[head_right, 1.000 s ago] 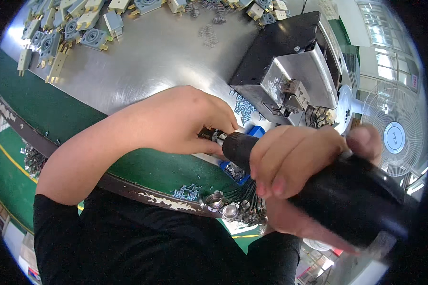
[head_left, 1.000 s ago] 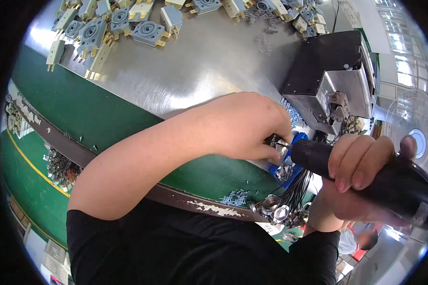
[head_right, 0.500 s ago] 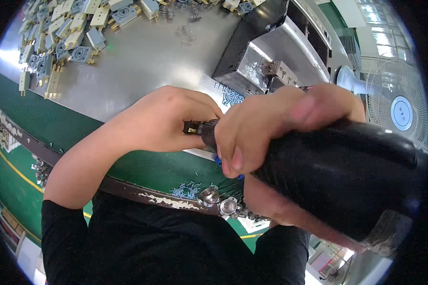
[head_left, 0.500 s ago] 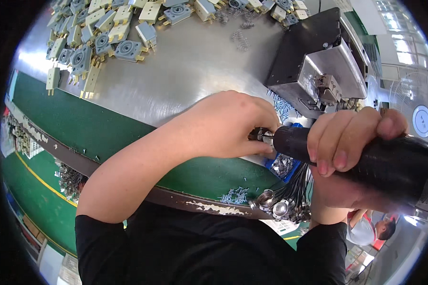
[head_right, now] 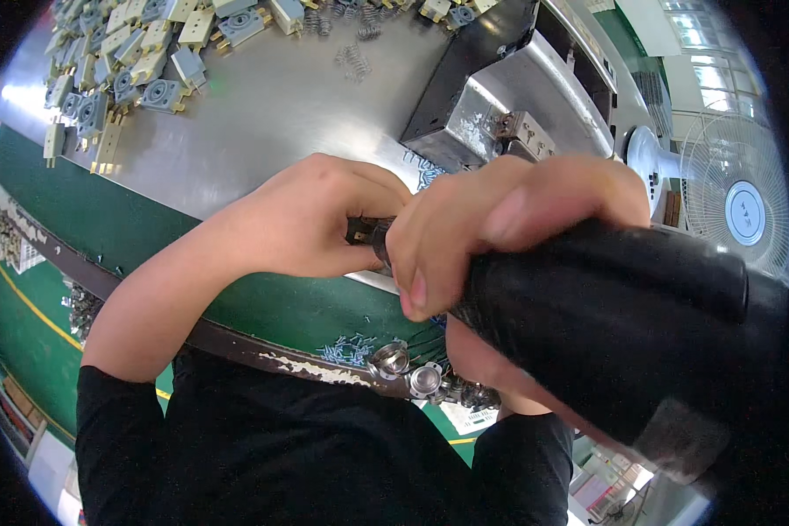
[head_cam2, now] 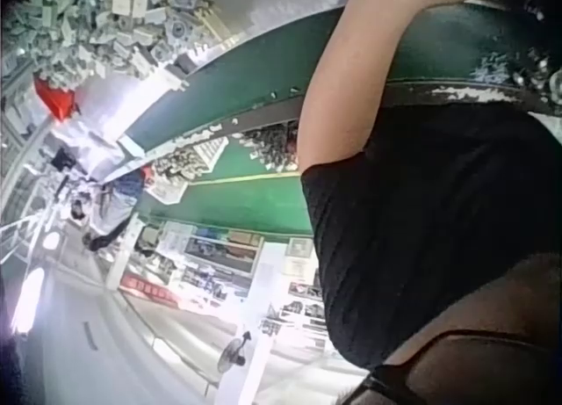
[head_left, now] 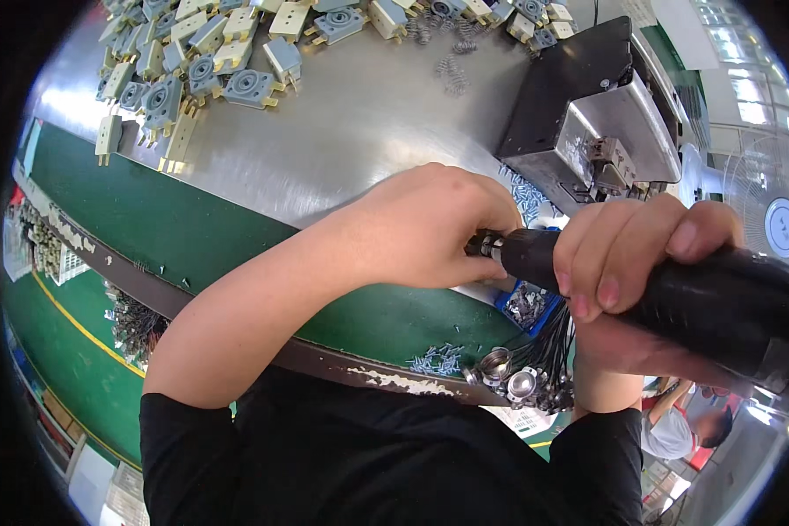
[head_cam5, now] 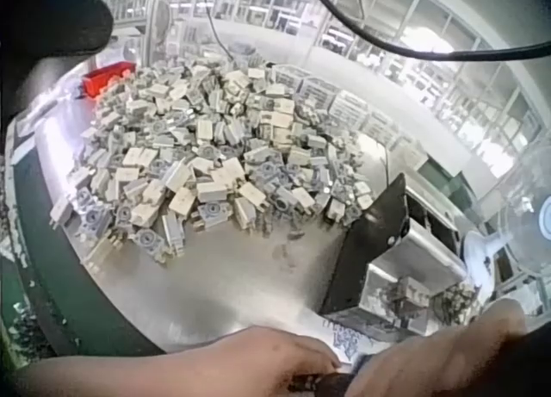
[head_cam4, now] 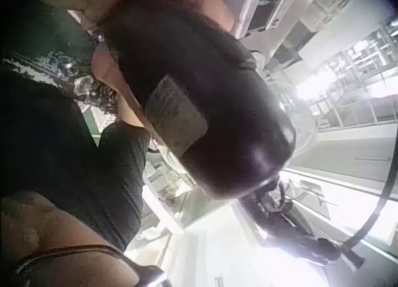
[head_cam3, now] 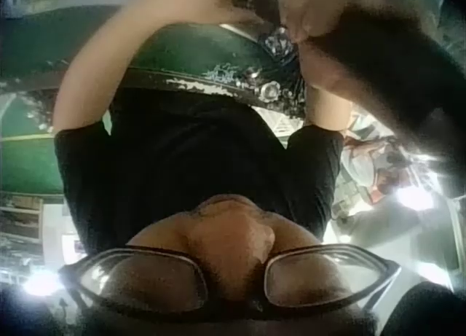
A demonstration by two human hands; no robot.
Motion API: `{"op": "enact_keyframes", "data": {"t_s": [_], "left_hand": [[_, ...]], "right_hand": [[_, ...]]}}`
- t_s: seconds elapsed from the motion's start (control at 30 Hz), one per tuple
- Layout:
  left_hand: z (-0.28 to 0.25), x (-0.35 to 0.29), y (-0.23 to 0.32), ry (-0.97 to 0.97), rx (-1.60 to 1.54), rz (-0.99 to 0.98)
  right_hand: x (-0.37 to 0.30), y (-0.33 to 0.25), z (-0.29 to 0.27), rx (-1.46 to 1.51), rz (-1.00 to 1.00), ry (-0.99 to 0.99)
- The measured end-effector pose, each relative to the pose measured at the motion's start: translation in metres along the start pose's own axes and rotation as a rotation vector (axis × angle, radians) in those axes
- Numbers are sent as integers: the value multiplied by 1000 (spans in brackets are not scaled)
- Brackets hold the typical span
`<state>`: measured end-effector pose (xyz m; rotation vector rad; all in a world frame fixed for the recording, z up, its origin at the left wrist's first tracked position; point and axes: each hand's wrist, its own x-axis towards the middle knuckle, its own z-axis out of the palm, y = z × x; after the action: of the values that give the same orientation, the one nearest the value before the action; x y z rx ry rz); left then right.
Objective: Assembling electronic components by fitting parts into metal housings and securing them using an electric screwdriver.
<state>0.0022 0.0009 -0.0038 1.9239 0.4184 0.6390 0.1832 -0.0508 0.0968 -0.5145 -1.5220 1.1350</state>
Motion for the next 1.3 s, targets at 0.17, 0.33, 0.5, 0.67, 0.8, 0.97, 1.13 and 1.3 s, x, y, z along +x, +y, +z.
{"op": "enact_keyframes", "data": {"t_s": [0.17,0.33,0.5,0.67,0.8,0.97,1.13,1.3], "left_hand": [[0,-4,4,2,10,20],[-6,-1,20,-20,30,45],[-5,28,47,113,204,217],[15,47,75,169,242,355],[29,62,93,137,240,350],[37,76,108,128,263,353],[41,84,125,222,358,350],[47,105,144,373,413,474]], "right_hand": [[4,-2,8,11,38,-38],[22,-49,15,-49,71,102],[38,-93,-27,-313,203,295],[22,-119,-56,-378,300,338],[-10,-149,-86,-765,228,237],[-50,-165,-94,-996,219,209],[-58,-151,-85,-1172,141,-236],[-65,-143,-91,-1283,130,-81]]}}
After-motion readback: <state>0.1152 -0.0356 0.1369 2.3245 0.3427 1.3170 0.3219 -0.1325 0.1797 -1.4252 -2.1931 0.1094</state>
